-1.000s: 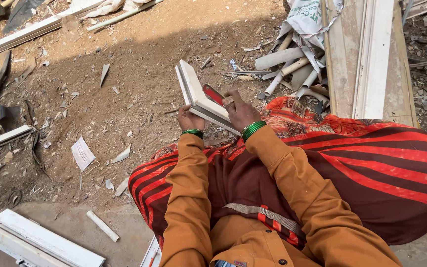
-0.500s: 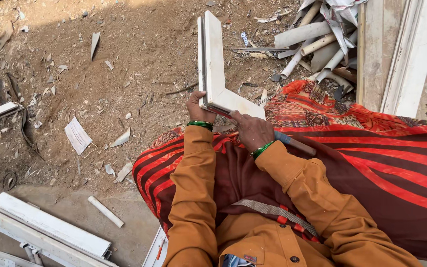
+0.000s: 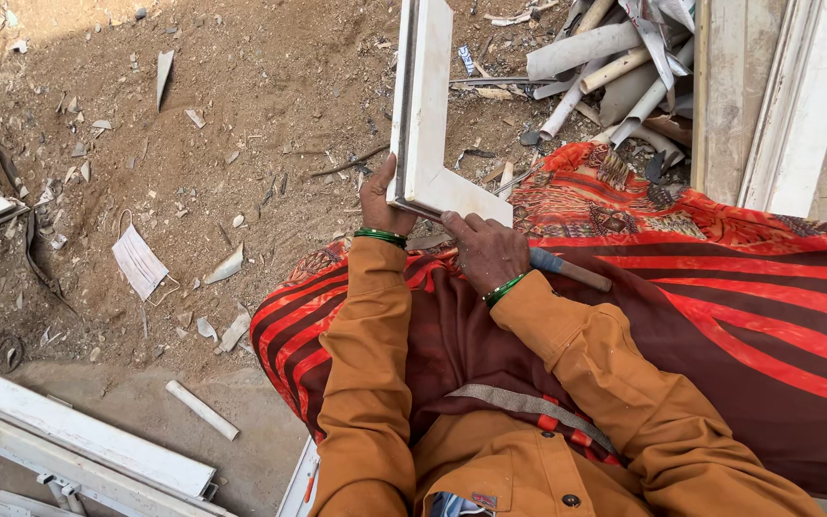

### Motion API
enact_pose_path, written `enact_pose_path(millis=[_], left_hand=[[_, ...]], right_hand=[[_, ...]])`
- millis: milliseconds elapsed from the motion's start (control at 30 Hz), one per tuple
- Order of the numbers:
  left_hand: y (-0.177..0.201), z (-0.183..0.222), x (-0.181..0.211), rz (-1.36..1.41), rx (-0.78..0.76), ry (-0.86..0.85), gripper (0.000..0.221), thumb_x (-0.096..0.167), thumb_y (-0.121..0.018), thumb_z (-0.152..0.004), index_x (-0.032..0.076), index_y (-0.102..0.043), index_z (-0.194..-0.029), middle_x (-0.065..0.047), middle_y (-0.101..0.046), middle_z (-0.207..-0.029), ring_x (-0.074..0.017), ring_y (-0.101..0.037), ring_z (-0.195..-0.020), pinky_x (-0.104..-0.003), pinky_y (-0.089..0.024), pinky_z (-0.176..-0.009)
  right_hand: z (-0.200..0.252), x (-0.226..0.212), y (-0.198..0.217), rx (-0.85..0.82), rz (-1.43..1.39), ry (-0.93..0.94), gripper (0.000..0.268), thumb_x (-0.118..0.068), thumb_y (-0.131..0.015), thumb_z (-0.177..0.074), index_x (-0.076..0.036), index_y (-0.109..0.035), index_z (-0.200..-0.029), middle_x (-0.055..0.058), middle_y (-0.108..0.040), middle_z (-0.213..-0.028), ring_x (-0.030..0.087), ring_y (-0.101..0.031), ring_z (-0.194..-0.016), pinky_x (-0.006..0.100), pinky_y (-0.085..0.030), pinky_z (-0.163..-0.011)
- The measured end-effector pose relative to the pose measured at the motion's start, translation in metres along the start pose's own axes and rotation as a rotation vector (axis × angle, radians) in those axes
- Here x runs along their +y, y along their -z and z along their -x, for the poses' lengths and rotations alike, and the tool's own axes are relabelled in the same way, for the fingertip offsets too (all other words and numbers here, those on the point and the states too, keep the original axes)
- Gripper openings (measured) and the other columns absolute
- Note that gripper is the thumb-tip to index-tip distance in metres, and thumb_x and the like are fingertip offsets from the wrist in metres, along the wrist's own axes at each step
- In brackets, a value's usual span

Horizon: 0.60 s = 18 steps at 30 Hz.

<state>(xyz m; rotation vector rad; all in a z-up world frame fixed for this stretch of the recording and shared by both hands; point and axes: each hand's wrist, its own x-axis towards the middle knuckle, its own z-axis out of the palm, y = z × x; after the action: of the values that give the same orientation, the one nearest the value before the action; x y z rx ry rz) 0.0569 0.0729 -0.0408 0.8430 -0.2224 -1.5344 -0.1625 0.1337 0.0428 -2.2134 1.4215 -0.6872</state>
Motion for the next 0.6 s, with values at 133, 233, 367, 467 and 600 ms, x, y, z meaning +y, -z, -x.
enact_pose_path(millis=[133,233,367,467,600], left_hand=[[-0.011,0.003,0.002,-0.090,0.006,-0.007,0.040,0.024,-0.064,-0.103,-0.012,-0.065,-0.121,-0.019,-0.073,-0.110,-0.0263,-0.074,-0.094,-0.042,-0.060,-0.086],[-0.013,0.002,0.002,-0.118,0.016,-0.014,0.042,0.024,-0.066,-0.101,-0.013,-0.065,-0.121,-0.019,-0.073,-0.110,-0.0264,-0.074,-0.093,-0.043,-0.060,-0.085],[-0.004,-0.002,0.004,-0.106,0.027,0.012,0.040,0.023,-0.067,-0.101,-0.013,-0.064,-0.119,-0.020,-0.073,-0.109,-0.0272,-0.074,-0.093,-0.043,-0.061,-0.086],[0.017,-0.012,0.002,-0.104,0.056,0.039,0.034,0.018,-0.065,-0.099,-0.011,-0.066,-0.117,-0.019,-0.074,-0.108,-0.0264,-0.075,-0.093,-0.041,-0.061,-0.087],[0.054,-0.037,-0.004,-0.183,0.043,-0.011,0.025,0.013,-0.069,-0.099,-0.005,-0.065,-0.116,-0.018,-0.073,-0.107,-0.0264,-0.073,-0.092,-0.043,-0.061,-0.086]], right_hand=[[0.005,0.000,-0.003,0.088,-0.018,0.022,0.022,-0.010,-0.061,-0.096,-0.021,-0.066,-0.115,0.004,-0.062,-0.081,0.026,-0.066,-0.069,0.043,-0.052,-0.053],[0.007,0.003,-0.004,0.108,0.025,0.025,0.028,-0.006,-0.061,-0.092,-0.021,-0.066,-0.115,0.003,-0.063,-0.081,0.026,-0.066,-0.069,0.043,-0.052,-0.053],[0.008,0.005,-0.004,0.101,0.015,0.002,0.024,-0.011,-0.062,-0.094,-0.020,-0.066,-0.116,0.003,-0.062,-0.080,0.026,-0.066,-0.068,0.043,-0.051,-0.052],[0.008,0.004,-0.004,0.080,0.011,0.016,0.021,-0.013,-0.062,-0.097,-0.020,-0.066,-0.116,0.003,-0.063,-0.080,0.026,-0.067,-0.069,0.044,-0.051,-0.052],[0.003,0.009,0.001,0.009,0.007,0.040,0.027,-0.011,-0.058,-0.096,-0.021,-0.066,-0.119,0.003,-0.066,-0.082,0.027,-0.068,-0.070,0.045,-0.052,-0.055]])
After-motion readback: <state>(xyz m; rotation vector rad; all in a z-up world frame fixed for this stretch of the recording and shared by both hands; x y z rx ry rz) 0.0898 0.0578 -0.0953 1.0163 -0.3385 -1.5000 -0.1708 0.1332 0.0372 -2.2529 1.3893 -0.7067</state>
